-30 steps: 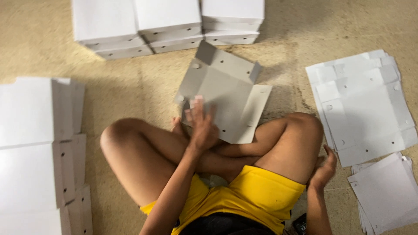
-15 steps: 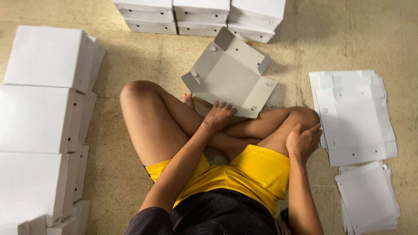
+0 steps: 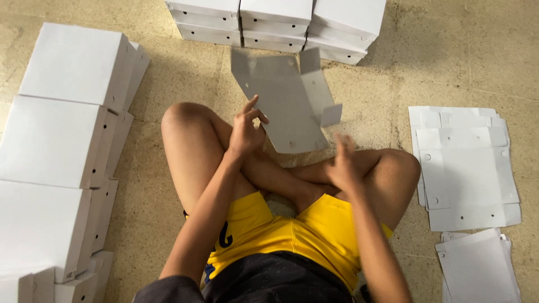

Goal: The person sits cross-legged on the floor and assembles a white cardboard box by hand. They fold the flaps and tuck the tabs into slots to form the box structure.

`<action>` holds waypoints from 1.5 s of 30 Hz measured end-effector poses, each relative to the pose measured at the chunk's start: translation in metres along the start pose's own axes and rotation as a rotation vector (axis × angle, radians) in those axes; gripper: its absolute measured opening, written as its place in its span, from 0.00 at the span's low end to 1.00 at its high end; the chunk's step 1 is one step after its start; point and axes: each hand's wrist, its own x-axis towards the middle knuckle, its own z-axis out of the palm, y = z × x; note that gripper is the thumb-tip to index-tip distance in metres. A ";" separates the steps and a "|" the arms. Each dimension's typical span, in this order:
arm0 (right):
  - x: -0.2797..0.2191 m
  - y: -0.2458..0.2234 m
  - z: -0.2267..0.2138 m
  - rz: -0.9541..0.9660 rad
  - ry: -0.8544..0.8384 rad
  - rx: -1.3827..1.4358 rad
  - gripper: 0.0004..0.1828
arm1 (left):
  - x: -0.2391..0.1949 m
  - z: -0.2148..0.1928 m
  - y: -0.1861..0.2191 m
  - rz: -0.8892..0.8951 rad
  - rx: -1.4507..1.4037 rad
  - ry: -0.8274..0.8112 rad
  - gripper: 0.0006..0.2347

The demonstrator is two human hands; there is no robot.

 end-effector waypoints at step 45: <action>0.068 0.119 0.042 -0.016 0.342 0.737 0.49 | 0.005 0.027 -0.021 -0.554 -0.182 0.158 0.24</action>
